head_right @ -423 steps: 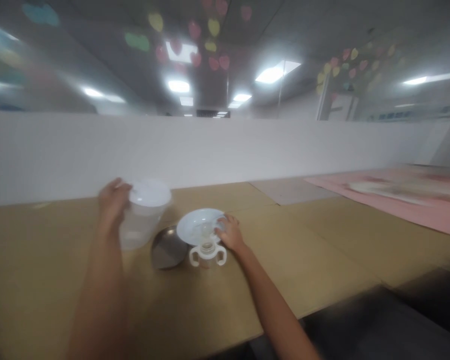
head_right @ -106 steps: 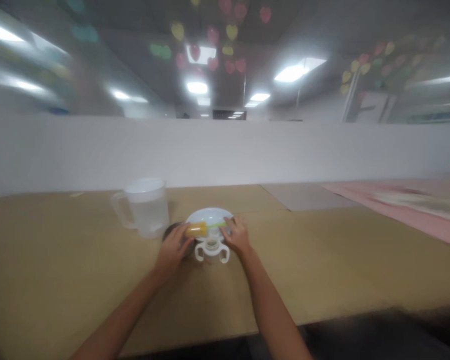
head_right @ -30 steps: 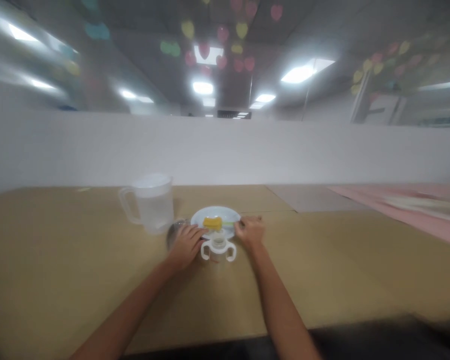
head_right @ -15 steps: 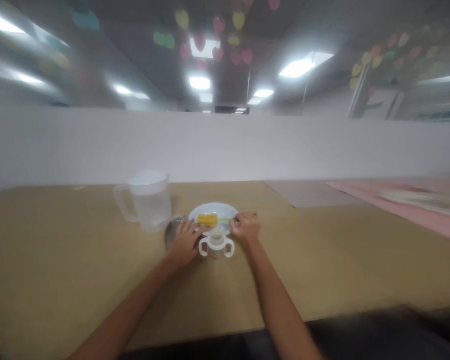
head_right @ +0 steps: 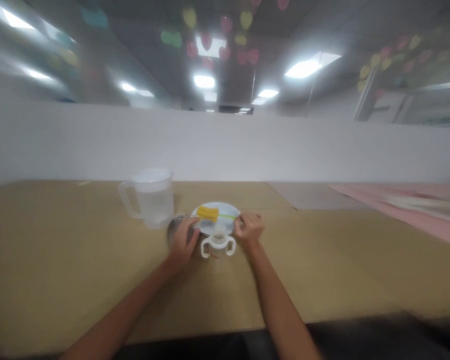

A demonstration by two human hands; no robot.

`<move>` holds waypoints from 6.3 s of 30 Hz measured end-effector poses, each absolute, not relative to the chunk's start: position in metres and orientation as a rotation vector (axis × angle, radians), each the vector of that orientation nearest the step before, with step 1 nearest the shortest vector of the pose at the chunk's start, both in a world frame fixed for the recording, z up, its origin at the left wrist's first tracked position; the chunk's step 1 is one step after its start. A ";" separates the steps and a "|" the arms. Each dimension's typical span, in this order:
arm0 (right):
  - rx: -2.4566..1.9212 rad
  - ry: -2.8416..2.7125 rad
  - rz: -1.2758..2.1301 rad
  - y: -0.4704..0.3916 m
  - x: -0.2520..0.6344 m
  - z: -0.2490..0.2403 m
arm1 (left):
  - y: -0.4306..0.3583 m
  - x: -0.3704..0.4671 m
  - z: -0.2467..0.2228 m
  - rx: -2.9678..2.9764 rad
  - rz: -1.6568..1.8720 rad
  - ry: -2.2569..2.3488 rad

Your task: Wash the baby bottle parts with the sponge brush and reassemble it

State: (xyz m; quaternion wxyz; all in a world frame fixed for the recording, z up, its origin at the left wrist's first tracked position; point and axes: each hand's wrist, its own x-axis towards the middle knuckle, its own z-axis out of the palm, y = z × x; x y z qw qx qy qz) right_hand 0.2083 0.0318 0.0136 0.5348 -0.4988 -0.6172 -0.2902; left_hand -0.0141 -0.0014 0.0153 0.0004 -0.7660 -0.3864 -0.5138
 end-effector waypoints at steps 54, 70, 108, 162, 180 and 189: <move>-1.439 -1.339 -1.013 0.062 0.240 -0.001 | 0.030 -0.065 0.012 -2.125 -0.782 -1.924; -1.306 -1.441 -0.841 0.061 0.223 -0.005 | 0.008 -0.037 0.015 -2.507 -0.986 -1.156; -1.313 -1.345 -0.513 0.062 0.218 -0.007 | 0.012 -0.034 0.008 -2.351 -1.150 -1.470; -1.197 -1.576 -0.421 0.045 0.202 0.016 | 0.013 -0.041 0.020 -2.273 -1.850 -1.366; -1.224 -1.566 -0.418 0.048 0.202 0.010 | 0.011 -0.041 0.022 -2.186 -1.750 -1.450; -1.289 -1.492 -0.354 0.052 0.204 0.005 | 0.023 -0.065 0.021 -2.090 -1.339 -1.661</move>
